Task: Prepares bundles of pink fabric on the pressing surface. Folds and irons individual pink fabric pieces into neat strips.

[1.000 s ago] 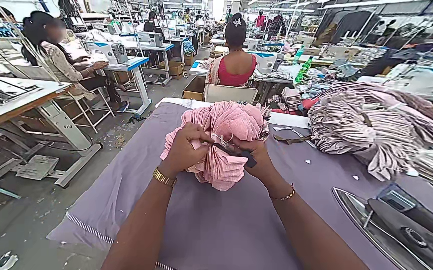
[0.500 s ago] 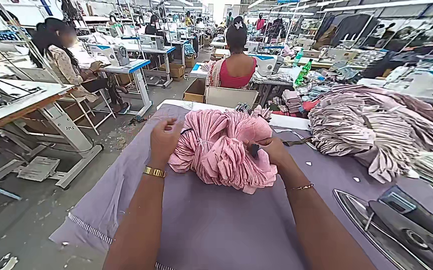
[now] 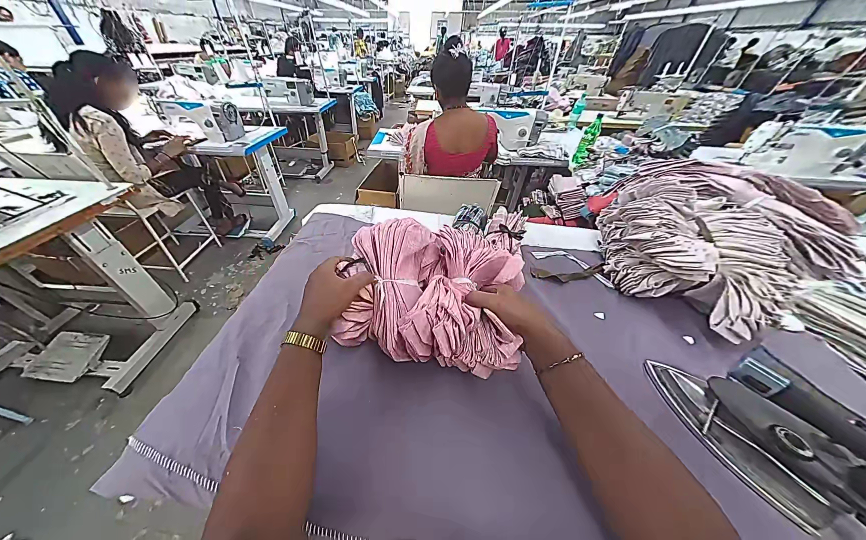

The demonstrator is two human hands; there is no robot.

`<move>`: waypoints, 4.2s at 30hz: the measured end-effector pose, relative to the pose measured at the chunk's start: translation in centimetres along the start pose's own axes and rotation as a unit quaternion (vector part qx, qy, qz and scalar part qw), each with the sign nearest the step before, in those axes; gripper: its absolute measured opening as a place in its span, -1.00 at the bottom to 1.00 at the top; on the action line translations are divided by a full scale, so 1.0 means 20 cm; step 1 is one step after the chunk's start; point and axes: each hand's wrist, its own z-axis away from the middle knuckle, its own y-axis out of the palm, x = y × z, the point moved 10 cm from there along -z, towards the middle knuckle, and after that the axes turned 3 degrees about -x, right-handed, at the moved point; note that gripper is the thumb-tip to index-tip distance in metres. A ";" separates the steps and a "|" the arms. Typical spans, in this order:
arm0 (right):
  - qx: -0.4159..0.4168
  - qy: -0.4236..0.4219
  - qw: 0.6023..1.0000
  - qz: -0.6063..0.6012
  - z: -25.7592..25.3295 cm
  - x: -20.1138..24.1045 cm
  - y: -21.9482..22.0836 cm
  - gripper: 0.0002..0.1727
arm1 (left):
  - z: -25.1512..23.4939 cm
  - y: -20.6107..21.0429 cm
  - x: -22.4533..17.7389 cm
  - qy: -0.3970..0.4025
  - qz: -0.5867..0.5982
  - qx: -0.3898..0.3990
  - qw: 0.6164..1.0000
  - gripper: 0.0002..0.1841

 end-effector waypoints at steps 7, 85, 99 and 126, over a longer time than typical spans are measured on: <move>-0.015 -0.130 0.990 -0.051 0.11 0.22 -0.13 -0.75 | -0.08 -0.07 0.20 -0.040 0.053 -0.059 0.996 -0.66; -0.239 -0.314 0.911 -0.117 1.38 -0.40 -0.26 -0.14 | 0.54 0.69 -0.49 0.051 0.118 0.322 0.938 -0.81; -0.201 -0.324 0.919 -0.100 1.34 -0.38 -0.22 -0.09 | -0.43 -0.20 -0.69 0.179 -0.397 0.031 0.900 -0.67; -0.064 -0.369 0.918 -0.130 1.29 -0.32 -0.16 -0.19 | 1.24 0.58 -0.52 0.120 0.389 0.231 0.884 -0.41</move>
